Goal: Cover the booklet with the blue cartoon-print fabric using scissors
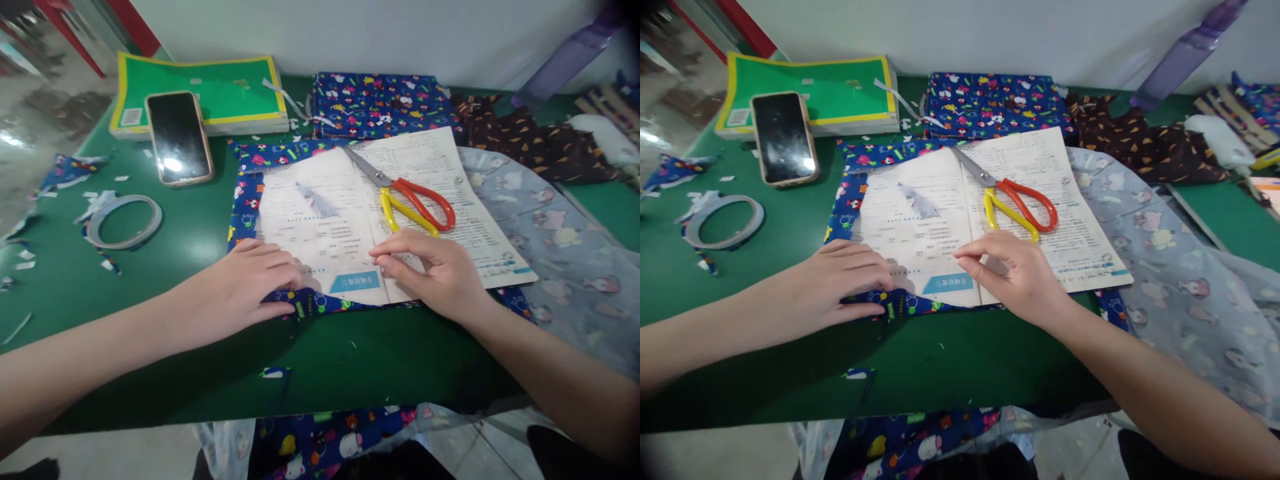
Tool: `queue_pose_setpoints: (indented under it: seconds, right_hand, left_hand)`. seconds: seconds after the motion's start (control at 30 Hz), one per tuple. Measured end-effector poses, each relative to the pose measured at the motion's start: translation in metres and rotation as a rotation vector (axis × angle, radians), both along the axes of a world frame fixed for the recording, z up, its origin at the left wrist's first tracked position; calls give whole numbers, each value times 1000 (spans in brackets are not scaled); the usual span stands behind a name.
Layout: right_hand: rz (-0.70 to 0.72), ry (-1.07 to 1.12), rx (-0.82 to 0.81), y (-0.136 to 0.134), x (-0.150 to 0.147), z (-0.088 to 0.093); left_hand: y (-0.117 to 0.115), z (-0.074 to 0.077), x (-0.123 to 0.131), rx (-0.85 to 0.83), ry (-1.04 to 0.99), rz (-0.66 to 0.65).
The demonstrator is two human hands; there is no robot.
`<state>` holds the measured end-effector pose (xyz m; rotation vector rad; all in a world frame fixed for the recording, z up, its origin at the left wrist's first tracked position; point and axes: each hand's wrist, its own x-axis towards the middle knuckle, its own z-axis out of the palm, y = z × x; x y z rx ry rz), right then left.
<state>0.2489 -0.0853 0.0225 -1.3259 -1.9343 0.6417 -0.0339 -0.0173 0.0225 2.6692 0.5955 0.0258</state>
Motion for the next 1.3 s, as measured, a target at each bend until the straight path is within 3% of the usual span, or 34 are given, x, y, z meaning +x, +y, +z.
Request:
queue_pose_setpoints:
  seconds: [0.13,0.27,0.83,0.93,1.07,1.2,1.3]
  right_hand:
    - [151,-115,16,1,1,-1]
    - [347,-274,-116,1,1,-3]
    - [444,-287,-261,11,12,4]
    - [353,-228,-238,9,10,6]
    - [-20,-140,-64,12,19,7]
    - [-314,-439,163,26,44,0]
    - [-356,-552,127,37,61,-7]
  left_hand:
    - [7,-1,3,-130,-13,7]
    - [9,-6,5,-139,-69,1]
    - [14,-11,5,-128,-99,-53]
    - [15,-12,5,-121,-107,-56]
    - [15,-14,4,-123,-133,-48]
    - [14,-15,4,-130,-142,-47]
    - [14,-14,5,-135,-137,-48]
